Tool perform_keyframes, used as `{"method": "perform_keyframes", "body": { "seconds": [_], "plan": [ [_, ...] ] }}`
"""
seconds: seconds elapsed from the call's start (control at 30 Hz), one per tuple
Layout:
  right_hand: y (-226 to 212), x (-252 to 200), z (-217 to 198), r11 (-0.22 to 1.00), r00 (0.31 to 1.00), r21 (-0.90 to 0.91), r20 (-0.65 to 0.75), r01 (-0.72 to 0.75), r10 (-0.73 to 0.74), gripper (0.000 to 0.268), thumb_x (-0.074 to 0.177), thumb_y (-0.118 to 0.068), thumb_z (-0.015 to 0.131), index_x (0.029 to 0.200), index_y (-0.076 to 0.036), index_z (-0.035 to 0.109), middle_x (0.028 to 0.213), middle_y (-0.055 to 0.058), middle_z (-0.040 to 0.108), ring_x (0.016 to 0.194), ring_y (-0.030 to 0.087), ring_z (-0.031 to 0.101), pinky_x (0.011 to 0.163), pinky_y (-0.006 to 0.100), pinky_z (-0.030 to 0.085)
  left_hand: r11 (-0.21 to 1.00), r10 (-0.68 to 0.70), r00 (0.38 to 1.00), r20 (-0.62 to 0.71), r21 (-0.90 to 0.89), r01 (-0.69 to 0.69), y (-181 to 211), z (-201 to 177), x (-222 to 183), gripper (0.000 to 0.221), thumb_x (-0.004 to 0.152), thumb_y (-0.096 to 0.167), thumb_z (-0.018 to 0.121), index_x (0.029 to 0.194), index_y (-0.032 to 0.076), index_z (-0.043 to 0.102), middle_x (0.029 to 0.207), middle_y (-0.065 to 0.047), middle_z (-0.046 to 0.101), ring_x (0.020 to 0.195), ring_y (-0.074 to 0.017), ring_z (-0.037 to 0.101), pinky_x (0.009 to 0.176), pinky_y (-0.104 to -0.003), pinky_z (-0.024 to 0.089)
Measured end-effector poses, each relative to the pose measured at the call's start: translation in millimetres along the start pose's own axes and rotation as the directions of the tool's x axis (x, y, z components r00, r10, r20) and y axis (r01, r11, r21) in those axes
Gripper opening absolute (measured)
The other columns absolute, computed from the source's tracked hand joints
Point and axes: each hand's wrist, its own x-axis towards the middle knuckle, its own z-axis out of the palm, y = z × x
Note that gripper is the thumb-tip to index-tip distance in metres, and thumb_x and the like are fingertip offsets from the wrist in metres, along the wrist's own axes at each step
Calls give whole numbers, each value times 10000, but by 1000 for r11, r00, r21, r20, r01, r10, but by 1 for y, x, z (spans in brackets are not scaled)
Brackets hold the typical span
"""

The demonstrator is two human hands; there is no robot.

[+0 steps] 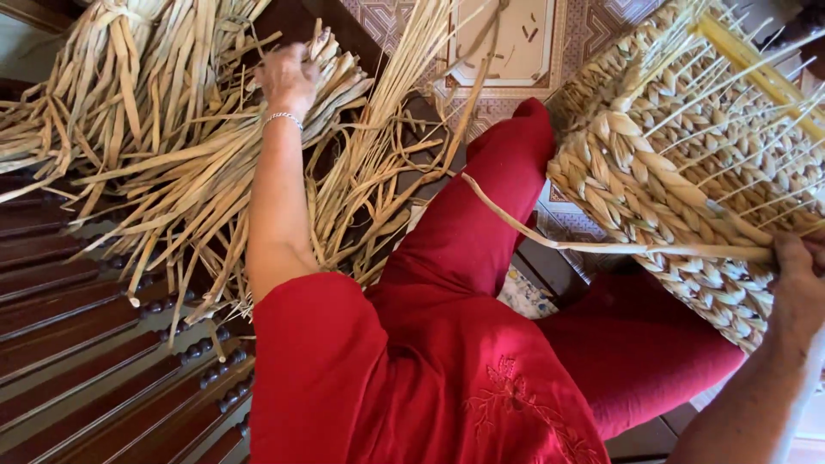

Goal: The person weaves strips of dried plant material by hand through and around the frame of a basket to construct its sides.

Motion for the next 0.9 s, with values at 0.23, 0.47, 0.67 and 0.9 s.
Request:
{"method": "perform_keyframes", "body": {
  "seconds": [0.23,0.47,0.67,0.9],
  "plan": [
    [-36,-15,2,998,998,50,55,31,-33,121,1113,-69,621,1223,-17,624,1073,60,710,824,70,627,721,215,462,992,16,998,68,-128,-7,30,-24,-12,257,842,271,800,1056,150,725,1130,-75,628,1121,-217,495,1090,-507,307],
    [-75,-16,5,999,993,43,116,25,-30,146,1120,-117,668,1214,-24,606,1000,60,679,771,77,550,651,200,442,788,338,939,63,-564,-245,31,-57,3,163,1025,161,617,1096,87,744,1009,-30,762,904,-125,719,880,-284,570],
    [-109,-38,7,945,952,-146,137,292,-273,124,1066,-34,633,1172,29,625,1094,111,718,943,114,679,828,237,535,717,505,852,135,-615,-328,129,-106,-64,142,1034,195,654,1079,63,684,910,-70,728,741,-157,684,676,-326,588],
    [-147,-44,-4,850,947,-417,108,320,-303,137,1020,-44,708,1151,-13,730,965,126,735,815,172,692,768,307,543,44,929,211,-303,-477,-878,279,-83,-224,104,1012,123,740,1062,70,667,955,-103,677,841,-290,694,738,-400,557]
  ]
}}
